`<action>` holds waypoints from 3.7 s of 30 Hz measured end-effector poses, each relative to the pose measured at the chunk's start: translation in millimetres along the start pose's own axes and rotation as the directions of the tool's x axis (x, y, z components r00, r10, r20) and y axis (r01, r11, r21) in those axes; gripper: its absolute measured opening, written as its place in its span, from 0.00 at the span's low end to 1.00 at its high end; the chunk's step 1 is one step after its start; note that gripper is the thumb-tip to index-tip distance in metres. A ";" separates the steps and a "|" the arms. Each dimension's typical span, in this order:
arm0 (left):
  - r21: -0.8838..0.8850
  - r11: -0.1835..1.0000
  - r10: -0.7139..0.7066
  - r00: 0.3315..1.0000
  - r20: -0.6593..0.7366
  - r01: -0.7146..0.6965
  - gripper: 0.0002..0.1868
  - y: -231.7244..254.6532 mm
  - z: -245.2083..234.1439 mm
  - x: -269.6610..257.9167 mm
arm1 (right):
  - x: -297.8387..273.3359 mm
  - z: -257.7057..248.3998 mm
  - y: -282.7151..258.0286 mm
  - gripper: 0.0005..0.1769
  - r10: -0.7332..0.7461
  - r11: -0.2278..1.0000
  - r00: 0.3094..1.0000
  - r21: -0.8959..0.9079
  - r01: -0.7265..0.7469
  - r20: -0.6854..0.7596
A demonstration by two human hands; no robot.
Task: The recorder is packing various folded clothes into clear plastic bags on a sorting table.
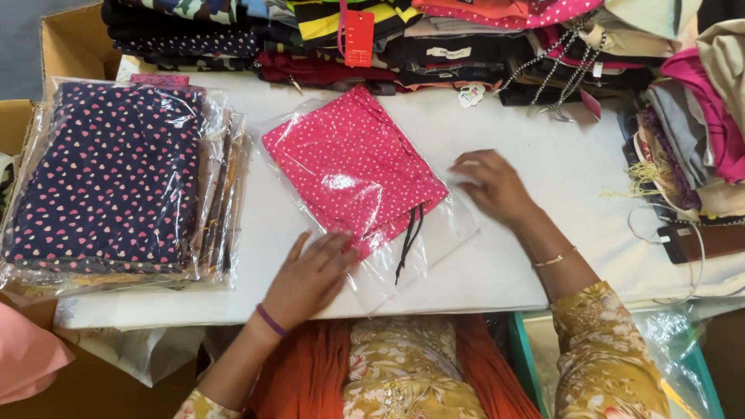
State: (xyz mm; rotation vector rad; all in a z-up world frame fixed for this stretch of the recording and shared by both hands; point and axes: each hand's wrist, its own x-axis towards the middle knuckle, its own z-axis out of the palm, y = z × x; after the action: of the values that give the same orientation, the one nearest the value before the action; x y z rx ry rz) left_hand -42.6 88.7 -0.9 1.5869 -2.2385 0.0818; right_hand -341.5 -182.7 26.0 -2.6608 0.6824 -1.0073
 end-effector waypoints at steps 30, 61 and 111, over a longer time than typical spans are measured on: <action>-0.472 0.826 -0.426 0.890 -0.166 0.308 0.06 12.6 7.7 -26.5 | -34.8 26.7 21.5 0.15 -0.011 0.846 0.975 0.522 -0.110 0.222; -0.704 0.506 -0.815 0.542 -0.202 0.498 0.14 12.3 12.6 -8.0 | -23.1 14.9 -9.8 0.14 -0.104 0.851 0.961 0.523 -0.047 0.255; -0.947 -0.307 -0.812 0.545 0.209 -0.094 0.15 -78.9 35.9 43.1 | -21.3 38.4 -14.1 0.17 0.282 0.957 0.952 -0.100 -0.271 0.116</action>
State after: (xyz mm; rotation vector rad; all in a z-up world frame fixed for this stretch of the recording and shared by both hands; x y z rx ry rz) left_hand 7.6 12.4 -32.9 0.9082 -0.3344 -0.9930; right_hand -324.9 -158.5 -9.6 -2.5734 1.0528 -0.7397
